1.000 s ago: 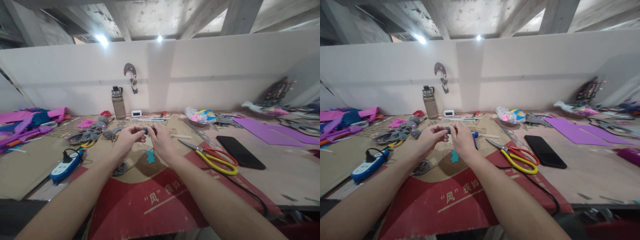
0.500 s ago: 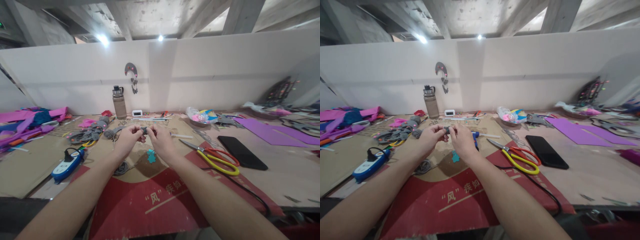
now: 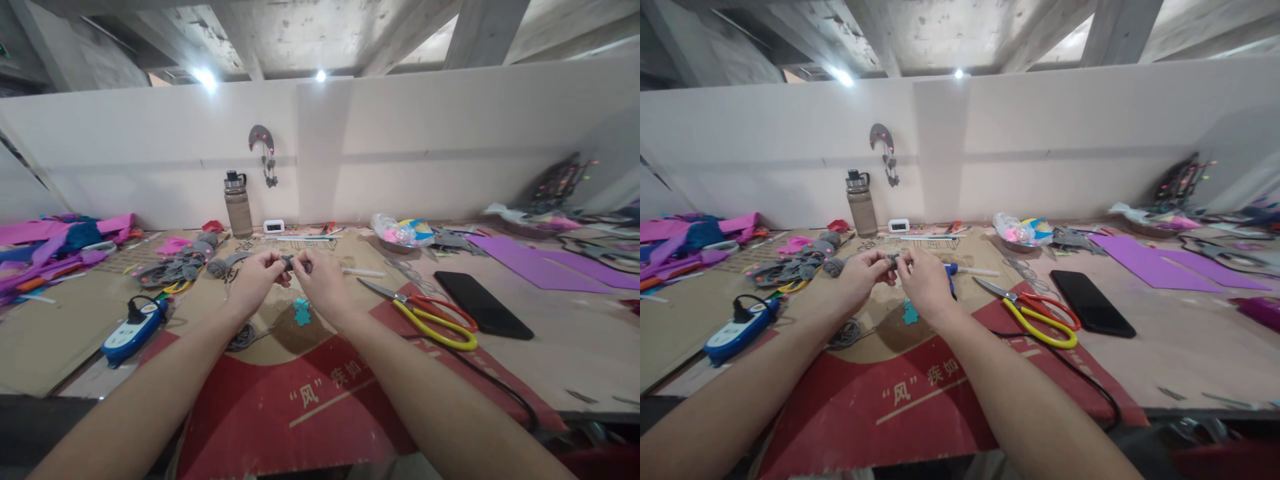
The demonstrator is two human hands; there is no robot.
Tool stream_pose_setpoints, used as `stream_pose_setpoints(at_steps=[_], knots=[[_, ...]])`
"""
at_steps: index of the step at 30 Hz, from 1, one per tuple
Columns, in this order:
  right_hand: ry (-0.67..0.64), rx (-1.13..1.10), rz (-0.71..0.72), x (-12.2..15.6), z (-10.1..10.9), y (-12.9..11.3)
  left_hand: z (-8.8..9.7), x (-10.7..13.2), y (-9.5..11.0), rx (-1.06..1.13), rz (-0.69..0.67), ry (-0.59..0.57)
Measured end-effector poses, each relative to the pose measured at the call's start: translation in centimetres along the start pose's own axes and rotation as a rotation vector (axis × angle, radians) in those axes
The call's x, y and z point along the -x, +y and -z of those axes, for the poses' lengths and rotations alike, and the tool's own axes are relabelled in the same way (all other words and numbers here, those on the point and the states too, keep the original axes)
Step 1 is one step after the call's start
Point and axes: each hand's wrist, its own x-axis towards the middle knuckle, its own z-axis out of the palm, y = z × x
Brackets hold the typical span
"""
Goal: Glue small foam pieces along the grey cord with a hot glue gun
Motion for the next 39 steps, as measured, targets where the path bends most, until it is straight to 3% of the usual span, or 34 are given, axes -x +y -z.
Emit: stream_pose_setpoints(at_steps=[4, 9, 19, 27, 33, 36, 39], knots=[[0.026, 0.006, 0.009, 0.0, 0.1, 0.3, 0.1, 0.1, 0.2, -0.028, -0.013, -0.033], [0.059, -0.062, -0.048, 0.0, 0.4, 0.6, 0.3, 0.2, 0.8, 0.092, 0.034, -0.153], [-0.085, -0.217, -0.110, -0.6, 0.0, 1.8, 1.2, 0.1, 0.9, 0.116, 0.158, -0.266], [-0.166, -0.179, -0.107, -0.5, -0.5, 2.1, 1.3, 0.0, 0.5, 0.063, 0.201, -0.134], [-0.161, -0.197, -0.124, -0.3, -0.7, 2.1, 2.2, -0.7, -0.4, 0.024, 0.183, 0.153], [-0.131, -0.255, -0.147, -0.5, -0.7, 2.2, 2.8, -1.1, -0.6, 0.000, 0.158, 0.172], [-0.116, -0.284, -0.168, -0.6, -0.7, 2.0, 2.8, -1.1, -0.4, -0.055, 0.143, 0.108]])
